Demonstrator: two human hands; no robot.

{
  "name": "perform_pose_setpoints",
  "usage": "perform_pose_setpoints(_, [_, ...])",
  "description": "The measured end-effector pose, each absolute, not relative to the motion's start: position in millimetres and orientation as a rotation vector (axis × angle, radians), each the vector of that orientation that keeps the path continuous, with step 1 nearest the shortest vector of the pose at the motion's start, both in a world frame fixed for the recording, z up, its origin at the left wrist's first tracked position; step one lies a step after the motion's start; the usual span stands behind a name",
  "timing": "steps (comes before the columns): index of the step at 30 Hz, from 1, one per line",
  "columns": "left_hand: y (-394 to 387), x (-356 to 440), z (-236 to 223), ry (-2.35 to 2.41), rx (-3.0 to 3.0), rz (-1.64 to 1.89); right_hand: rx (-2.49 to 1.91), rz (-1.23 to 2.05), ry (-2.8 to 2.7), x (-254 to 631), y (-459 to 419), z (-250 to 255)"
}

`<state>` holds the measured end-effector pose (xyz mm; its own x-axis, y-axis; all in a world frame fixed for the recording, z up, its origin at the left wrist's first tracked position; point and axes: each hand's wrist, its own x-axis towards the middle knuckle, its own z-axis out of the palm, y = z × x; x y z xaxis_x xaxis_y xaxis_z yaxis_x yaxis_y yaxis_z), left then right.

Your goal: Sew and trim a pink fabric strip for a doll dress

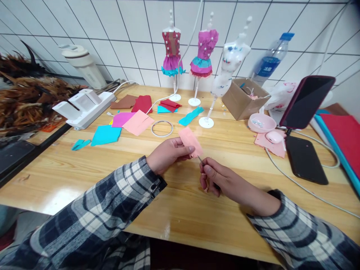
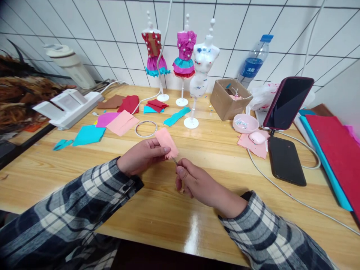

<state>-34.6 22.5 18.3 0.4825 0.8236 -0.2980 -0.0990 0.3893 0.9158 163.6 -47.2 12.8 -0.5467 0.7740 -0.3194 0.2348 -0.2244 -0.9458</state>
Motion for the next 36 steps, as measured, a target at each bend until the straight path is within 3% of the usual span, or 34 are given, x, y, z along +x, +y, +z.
perform_pose_setpoints(36, [16.5,-31.3,22.0,0.893,0.967,0.725,-1.222,1.916,-1.605,169.2,-45.7,12.7])
